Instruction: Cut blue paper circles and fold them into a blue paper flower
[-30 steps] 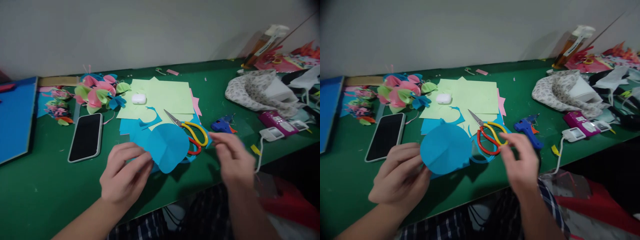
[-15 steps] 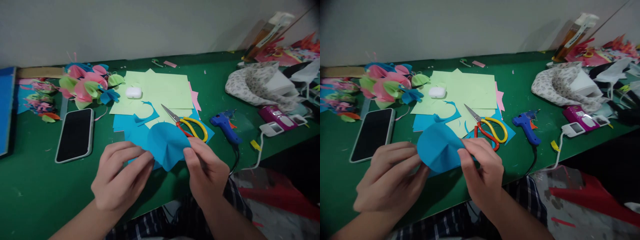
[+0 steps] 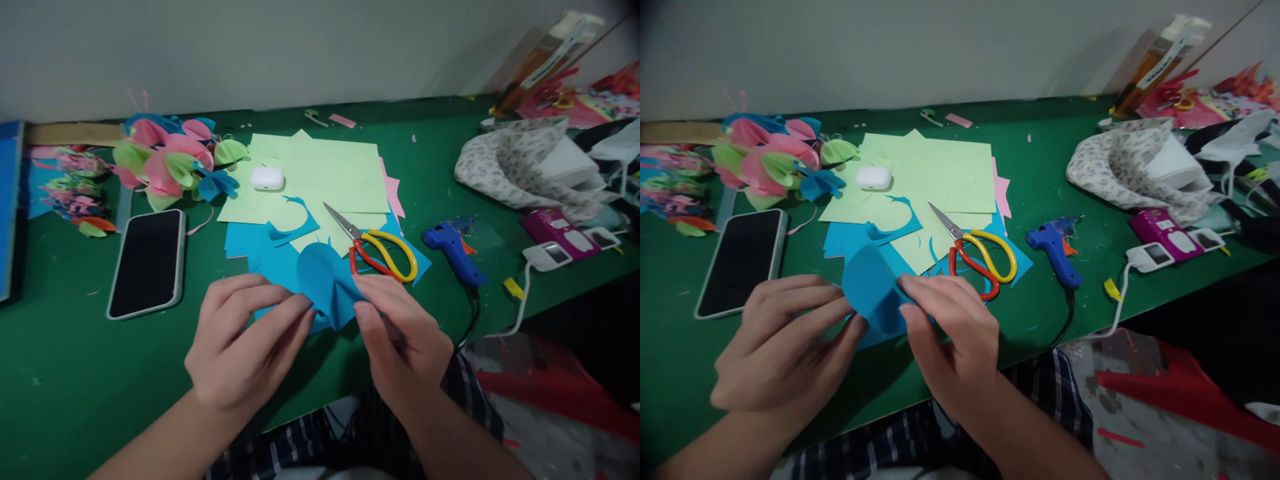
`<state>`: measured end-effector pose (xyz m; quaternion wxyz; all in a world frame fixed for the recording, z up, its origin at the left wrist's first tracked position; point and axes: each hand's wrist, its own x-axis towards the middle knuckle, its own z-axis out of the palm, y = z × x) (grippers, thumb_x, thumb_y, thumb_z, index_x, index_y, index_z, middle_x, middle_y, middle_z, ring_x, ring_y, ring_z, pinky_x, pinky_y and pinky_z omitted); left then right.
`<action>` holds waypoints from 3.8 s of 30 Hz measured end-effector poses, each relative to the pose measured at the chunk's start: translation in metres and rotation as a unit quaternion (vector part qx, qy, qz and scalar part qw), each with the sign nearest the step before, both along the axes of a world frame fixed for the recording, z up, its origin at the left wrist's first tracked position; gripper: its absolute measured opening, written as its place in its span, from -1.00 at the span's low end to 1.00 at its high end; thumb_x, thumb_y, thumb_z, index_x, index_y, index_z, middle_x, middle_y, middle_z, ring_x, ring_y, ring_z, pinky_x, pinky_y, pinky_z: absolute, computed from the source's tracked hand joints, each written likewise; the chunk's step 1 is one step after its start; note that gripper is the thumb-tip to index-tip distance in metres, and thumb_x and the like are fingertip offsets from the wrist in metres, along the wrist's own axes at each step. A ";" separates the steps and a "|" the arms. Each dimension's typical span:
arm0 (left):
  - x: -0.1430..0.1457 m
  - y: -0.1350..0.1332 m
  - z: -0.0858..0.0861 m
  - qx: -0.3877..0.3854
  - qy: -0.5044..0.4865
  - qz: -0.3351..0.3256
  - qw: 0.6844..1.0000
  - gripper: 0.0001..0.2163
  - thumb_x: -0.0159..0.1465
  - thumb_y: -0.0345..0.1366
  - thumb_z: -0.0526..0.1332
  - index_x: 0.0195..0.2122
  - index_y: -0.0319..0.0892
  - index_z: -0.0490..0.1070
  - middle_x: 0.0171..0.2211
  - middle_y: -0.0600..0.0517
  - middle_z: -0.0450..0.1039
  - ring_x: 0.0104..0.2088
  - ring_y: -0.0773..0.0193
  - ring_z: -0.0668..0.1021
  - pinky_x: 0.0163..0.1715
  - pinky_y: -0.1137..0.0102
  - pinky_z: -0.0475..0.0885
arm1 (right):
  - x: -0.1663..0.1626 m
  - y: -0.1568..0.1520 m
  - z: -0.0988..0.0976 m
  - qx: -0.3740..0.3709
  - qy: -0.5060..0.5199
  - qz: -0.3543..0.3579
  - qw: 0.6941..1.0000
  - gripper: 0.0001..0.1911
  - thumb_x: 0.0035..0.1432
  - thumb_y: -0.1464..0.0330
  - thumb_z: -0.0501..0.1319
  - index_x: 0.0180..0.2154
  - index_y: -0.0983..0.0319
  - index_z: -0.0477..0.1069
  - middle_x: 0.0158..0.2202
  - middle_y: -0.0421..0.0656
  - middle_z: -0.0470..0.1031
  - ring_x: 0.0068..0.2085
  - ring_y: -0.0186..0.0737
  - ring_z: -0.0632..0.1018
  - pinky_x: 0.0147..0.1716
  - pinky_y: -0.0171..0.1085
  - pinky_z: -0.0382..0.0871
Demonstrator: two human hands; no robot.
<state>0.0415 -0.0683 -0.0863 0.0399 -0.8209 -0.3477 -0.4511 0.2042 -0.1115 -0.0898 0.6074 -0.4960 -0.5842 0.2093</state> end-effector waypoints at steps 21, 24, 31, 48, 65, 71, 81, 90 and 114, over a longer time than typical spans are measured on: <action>0.007 -0.001 0.000 -0.102 -0.083 -0.014 0.991 -0.87 0.13 -0.47 0.29 -0.32 -0.12 0.44 -0.41 0.07 0.47 -0.36 0.29 0.51 -0.32 0.36 0.45 | 0.001 0.002 0.000 0.067 -0.121 0.025 0.990 -0.61 0.12 0.57 0.18 0.01 0.28 0.43 -0.16 -0.03 0.50 -0.17 -0.18 0.50 -0.18 -0.13 0.46; 0.008 0.000 0.002 -0.088 -0.066 -0.021 0.994 -0.86 0.12 -0.50 0.28 -0.32 -0.14 0.43 -0.42 0.08 0.46 -0.38 0.30 0.49 -0.31 0.35 0.45 | 0.000 0.002 0.001 0.075 -0.130 0.026 0.988 -0.64 0.13 0.57 0.17 0.00 0.36 0.43 -0.19 -0.01 0.47 -0.19 -0.19 0.48 -0.17 -0.13 0.44; 0.009 -0.001 0.002 -0.082 -0.052 -0.037 0.995 -0.86 0.13 -0.51 0.27 -0.31 -0.17 0.42 -0.43 0.06 0.43 -0.36 0.30 0.47 -0.32 0.34 0.43 | 0.000 0.002 0.002 0.073 -0.147 0.024 0.986 -0.65 0.16 0.55 0.15 0.00 0.34 0.43 -0.16 -0.02 0.46 -0.18 -0.20 0.48 -0.17 -0.13 0.44; 0.007 -0.002 0.008 -0.064 -0.023 -0.033 0.997 -0.87 0.15 -0.49 0.24 -0.31 -0.12 0.38 -0.44 0.05 0.44 -0.38 0.25 0.49 -0.37 0.30 0.44 | 0.000 0.000 0.004 0.069 -0.172 0.023 0.982 -0.68 0.17 0.52 0.14 -0.03 0.30 0.45 -0.16 -0.01 0.46 -0.15 -0.16 0.51 -0.15 -0.11 0.47; 0.006 -0.002 0.007 -0.069 -0.015 -0.034 0.997 -0.83 0.12 -0.51 0.26 -0.30 -0.12 0.39 -0.43 0.04 0.45 -0.36 0.22 0.50 -0.35 0.28 0.44 | 0.001 0.000 0.004 0.080 -0.168 0.028 0.982 -0.72 0.15 0.54 0.16 -0.09 0.41 0.48 -0.19 0.04 0.46 -0.16 -0.19 0.51 -0.14 -0.16 0.45; 0.007 -0.001 0.006 -0.073 -0.025 -0.027 0.997 -0.83 0.12 -0.50 0.26 -0.32 -0.08 0.39 -0.42 0.05 0.47 -0.37 0.22 0.51 -0.36 0.28 0.45 | 0.000 0.001 0.004 0.076 -0.192 0.020 0.978 -0.71 0.16 0.53 0.15 -0.07 0.34 0.47 -0.17 0.00 0.44 -0.15 -0.18 0.51 -0.12 -0.16 0.45; 0.007 0.002 -0.006 -0.224 -0.163 -0.032 0.960 -0.79 0.13 -0.58 0.22 -0.34 -0.10 0.43 -0.39 0.12 0.48 -0.37 0.34 0.50 -0.39 0.43 0.42 | 0.003 0.000 -0.001 0.077 -0.044 0.012 0.996 -0.63 0.27 0.23 0.07 0.02 0.23 0.43 -0.07 -0.02 0.42 -0.14 -0.13 0.49 -0.22 -0.10 0.48; 0.011 0.008 -0.004 -0.294 -0.208 -0.124 0.925 -0.75 0.12 -0.63 0.20 -0.36 -0.09 0.47 -0.32 0.08 0.50 -0.31 0.32 0.54 -0.39 0.47 0.49 | 0.003 0.015 -0.011 -0.088 0.273 0.108 0.952 -0.75 0.07 0.35 0.29 -0.15 0.14 0.47 -0.41 -0.23 0.48 -0.41 -0.36 0.53 -0.50 -0.42 0.49; 0.009 0.007 0.005 -0.142 -0.051 -0.089 0.985 -0.84 0.18 -0.51 0.23 -0.29 -0.10 0.41 -0.36 0.06 0.45 -0.36 0.33 0.50 -0.36 0.39 0.44 | 0.008 0.004 0.004 0.097 -0.145 0.027 0.984 -0.64 0.08 0.46 0.27 -0.04 0.22 0.41 -0.19 -0.06 0.53 -0.17 -0.13 0.53 -0.19 -0.12 0.49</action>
